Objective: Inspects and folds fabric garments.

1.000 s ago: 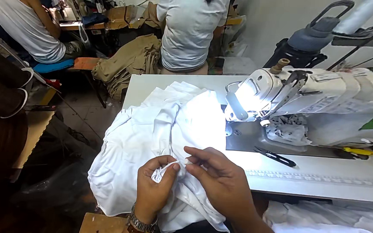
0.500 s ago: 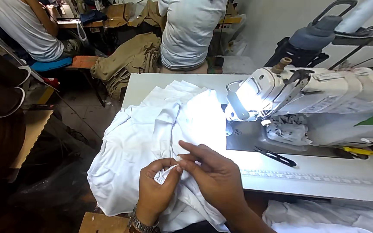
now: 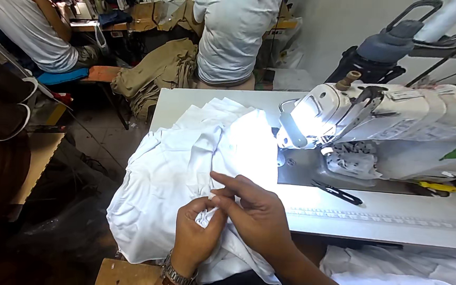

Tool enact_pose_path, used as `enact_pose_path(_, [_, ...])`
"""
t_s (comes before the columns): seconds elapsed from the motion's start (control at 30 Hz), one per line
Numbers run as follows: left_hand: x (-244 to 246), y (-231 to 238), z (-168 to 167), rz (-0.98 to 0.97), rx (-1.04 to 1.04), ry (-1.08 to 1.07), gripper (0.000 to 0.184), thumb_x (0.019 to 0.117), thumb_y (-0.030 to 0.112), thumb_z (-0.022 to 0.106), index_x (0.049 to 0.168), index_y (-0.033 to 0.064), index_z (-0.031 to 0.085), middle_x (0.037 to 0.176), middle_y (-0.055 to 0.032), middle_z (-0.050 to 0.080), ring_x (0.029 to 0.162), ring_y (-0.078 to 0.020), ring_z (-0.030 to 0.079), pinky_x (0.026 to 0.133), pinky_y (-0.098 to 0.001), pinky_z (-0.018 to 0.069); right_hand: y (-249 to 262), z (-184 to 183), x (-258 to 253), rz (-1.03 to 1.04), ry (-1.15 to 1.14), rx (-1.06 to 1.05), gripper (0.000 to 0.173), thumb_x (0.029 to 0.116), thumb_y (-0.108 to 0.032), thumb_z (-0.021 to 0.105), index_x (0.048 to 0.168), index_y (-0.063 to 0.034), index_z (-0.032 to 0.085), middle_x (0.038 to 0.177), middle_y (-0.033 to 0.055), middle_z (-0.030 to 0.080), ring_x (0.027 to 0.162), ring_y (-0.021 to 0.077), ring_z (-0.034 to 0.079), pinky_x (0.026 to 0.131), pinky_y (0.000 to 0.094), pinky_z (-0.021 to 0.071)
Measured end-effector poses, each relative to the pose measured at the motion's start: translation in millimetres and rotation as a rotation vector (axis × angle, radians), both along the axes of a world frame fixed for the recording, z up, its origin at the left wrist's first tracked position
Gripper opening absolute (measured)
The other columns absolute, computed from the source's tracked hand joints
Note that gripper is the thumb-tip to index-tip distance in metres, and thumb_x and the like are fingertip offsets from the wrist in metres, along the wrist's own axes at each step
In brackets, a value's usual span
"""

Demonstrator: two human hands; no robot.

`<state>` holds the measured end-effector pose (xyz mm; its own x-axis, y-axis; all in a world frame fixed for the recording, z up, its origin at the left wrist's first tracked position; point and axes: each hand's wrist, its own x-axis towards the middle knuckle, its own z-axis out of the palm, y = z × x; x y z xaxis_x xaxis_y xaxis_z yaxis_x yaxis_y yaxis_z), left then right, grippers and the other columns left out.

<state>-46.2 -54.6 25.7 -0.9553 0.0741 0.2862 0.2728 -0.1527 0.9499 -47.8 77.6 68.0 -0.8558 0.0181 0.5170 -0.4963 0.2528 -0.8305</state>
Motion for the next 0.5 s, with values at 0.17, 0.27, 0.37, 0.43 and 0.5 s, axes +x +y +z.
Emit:
enact_pose_path(0.17, [-5, -10, 3, -0.033, 0.105, -0.089, 0.006, 0.0903, 0.01, 0.071, 0.09, 0.0099, 0.077, 0.08, 0.0018, 0.071, 0.071, -0.0031, 0.065, 0.066, -0.0193, 0.0554, 21, 4, -3, -0.027, -0.088, -0.247, 0.046, 0.0872, 0.0, 0.072, 0.131, -0.012, 0.07, 0.086, -0.0025, 0.071, 0.074, 0.0053, 0.067, 0.069, 0.0198, 0.0593])
enact_pose_path(0.27, [-6, -11, 3, -0.008, 0.114, -0.13, 0.006, 0.0902, 0.011, 0.071, 0.09, 0.0107, 0.077, 0.082, 0.001, 0.071, 0.073, -0.0045, 0.066, 0.068, -0.0205, 0.0558, 29, -2, 1, -0.02, -0.113, -0.286, 0.043, 0.0876, -0.002, 0.072, 0.129, -0.0136, 0.072, 0.086, -0.0011, 0.072, 0.074, 0.0067, 0.068, 0.07, 0.021, 0.0597])
enact_pose_path(0.37, [-8, 0, 7, 0.077, 0.072, -0.09, 0.005, 0.0901, 0.009, 0.071, 0.091, 0.0095, 0.075, 0.078, 0.0014, 0.07, 0.069, -0.0048, 0.065, 0.063, -0.0212, 0.0562, 31, 1, 0, 0.027, -0.196, -0.438, 0.04, 0.0925, 0.0, 0.065, 0.13, -0.0118, 0.069, 0.086, 0.001, 0.07, 0.072, 0.0073, 0.066, 0.069, 0.0212, 0.058])
enact_pose_path(0.43, [-7, 17, 10, 0.147, -0.117, 0.026, 0.007, 0.0894, 0.011, 0.07, 0.095, 0.01, 0.074, 0.083, 0.0028, 0.071, 0.075, -0.0043, 0.067, 0.07, -0.0238, 0.0575, 34, 13, -8, 0.064, -0.276, -0.552, 0.037, 0.0984, -0.002, 0.058, 0.133, -0.0123, 0.065, 0.089, -0.0005, 0.07, 0.072, 0.0059, 0.066, 0.068, 0.0205, 0.0589])
enact_pose_path(0.5, [-9, 41, 7, 0.137, -0.376, 0.185, 0.014, 0.0904, 0.017, 0.069, 0.1, 0.0086, 0.075, 0.091, -0.0018, 0.074, 0.086, -0.0143, 0.068, 0.079, -0.0414, 0.0524, 36, 33, -24, 0.062, -0.38, -0.61, 0.037, 0.1033, -0.004, 0.047, 0.137, -0.0123, 0.06, 0.091, -0.0012, 0.069, 0.072, 0.0065, 0.066, 0.066, 0.0225, 0.0596])
